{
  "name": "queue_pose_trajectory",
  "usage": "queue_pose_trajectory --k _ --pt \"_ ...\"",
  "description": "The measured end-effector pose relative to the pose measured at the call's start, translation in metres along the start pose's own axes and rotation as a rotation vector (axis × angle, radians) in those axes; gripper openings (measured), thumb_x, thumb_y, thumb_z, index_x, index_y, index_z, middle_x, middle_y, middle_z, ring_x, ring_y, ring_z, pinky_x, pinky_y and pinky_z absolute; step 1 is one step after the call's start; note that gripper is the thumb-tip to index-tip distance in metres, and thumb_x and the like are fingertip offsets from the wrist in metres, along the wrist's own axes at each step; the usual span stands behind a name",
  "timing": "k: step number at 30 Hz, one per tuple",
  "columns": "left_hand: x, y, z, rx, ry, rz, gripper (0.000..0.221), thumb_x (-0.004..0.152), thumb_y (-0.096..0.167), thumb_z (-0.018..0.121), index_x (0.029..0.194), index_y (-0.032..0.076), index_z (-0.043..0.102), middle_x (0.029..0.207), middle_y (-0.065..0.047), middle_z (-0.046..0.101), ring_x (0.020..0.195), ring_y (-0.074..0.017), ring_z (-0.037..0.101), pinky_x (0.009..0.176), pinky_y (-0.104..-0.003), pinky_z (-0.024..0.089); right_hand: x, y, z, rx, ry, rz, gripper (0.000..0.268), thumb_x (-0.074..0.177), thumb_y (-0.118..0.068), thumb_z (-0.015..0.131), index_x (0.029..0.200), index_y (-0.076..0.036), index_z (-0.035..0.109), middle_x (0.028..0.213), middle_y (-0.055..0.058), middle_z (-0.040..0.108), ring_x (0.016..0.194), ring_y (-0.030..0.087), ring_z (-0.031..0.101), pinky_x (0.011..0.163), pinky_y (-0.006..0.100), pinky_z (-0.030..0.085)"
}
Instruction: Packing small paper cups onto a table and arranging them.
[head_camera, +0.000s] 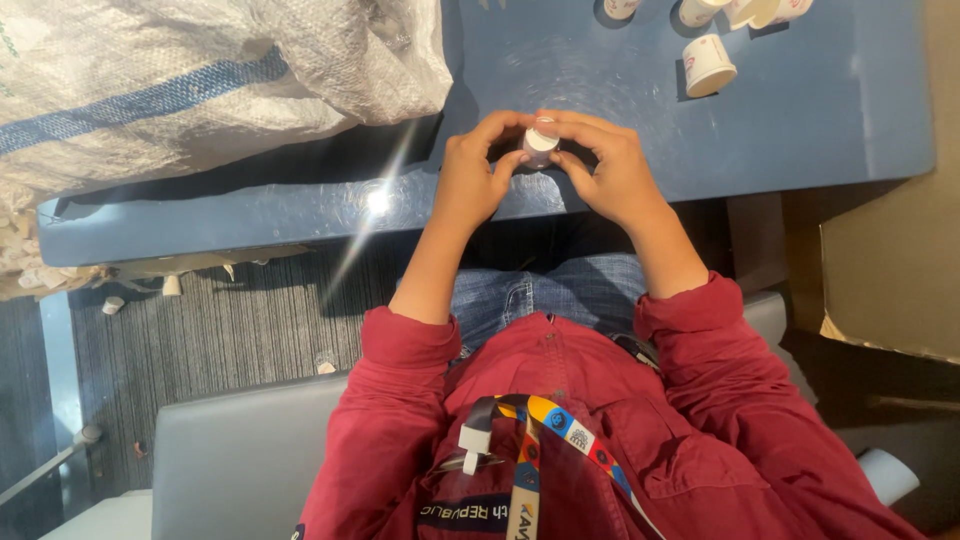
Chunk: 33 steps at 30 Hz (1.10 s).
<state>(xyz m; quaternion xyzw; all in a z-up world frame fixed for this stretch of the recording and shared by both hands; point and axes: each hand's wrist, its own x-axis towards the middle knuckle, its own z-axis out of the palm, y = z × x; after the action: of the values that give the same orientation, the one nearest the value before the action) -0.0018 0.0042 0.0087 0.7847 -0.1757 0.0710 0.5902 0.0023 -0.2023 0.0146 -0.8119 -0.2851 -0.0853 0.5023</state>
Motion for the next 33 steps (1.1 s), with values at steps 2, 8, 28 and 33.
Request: queue_pose_trajectory --k 2,8,28,33 --pt "0.0 -0.001 0.001 -0.023 0.0 0.002 0.035 0.089 -0.007 0.073 0.122 0.003 0.067 0.115 -0.014 0.078 0.114 -0.0257 0.076 0.097 -0.034 0.061 -0.002 0.002 0.001 -0.01 0.016 -0.019 0.042 0.091 0.008 0.075 0.13 -0.006 0.068 0.137 0.016 0.068 0.125 0.031 0.069 0.103 0.035 0.058" --pt "-0.007 0.0 0.001 0.03 0.013 0.034 0.039 0.089 -0.008 0.07 0.125 0.005 0.066 0.117 -0.014 0.077 0.114 -0.0281 0.076 0.097 -0.034 0.061 -0.008 -0.006 0.003 -0.098 0.019 -0.047 0.049 0.088 0.001 0.08 0.135 -0.007 0.066 0.142 0.018 0.064 0.128 0.034 0.066 0.105 0.038 0.057" --pt "0.029 0.042 0.121 -0.238 0.11 0.079 0.057 0.093 0.011 0.074 0.144 0.003 0.049 0.145 -0.018 0.058 0.133 -0.0342 0.062 0.109 -0.039 0.053 -0.033 0.085 -0.07 0.103 0.704 0.23 0.031 0.1 0.007 0.074 0.128 0.004 0.06 0.124 0.015 0.072 0.097 0.014 0.071 0.083 0.026 0.06" --pt "0.072 -0.006 0.163 0.035 0.07 0.197 0.06 0.092 0.011 0.08 0.144 0.002 0.053 0.145 -0.029 0.052 0.134 -0.0452 0.052 0.108 -0.045 0.047 -0.038 0.083 -0.081 0.395 0.623 0.233 0.039 0.096 0.013 0.072 0.132 0.006 0.056 0.131 0.021 0.065 0.101 0.016 0.072 0.089 0.027 0.062"
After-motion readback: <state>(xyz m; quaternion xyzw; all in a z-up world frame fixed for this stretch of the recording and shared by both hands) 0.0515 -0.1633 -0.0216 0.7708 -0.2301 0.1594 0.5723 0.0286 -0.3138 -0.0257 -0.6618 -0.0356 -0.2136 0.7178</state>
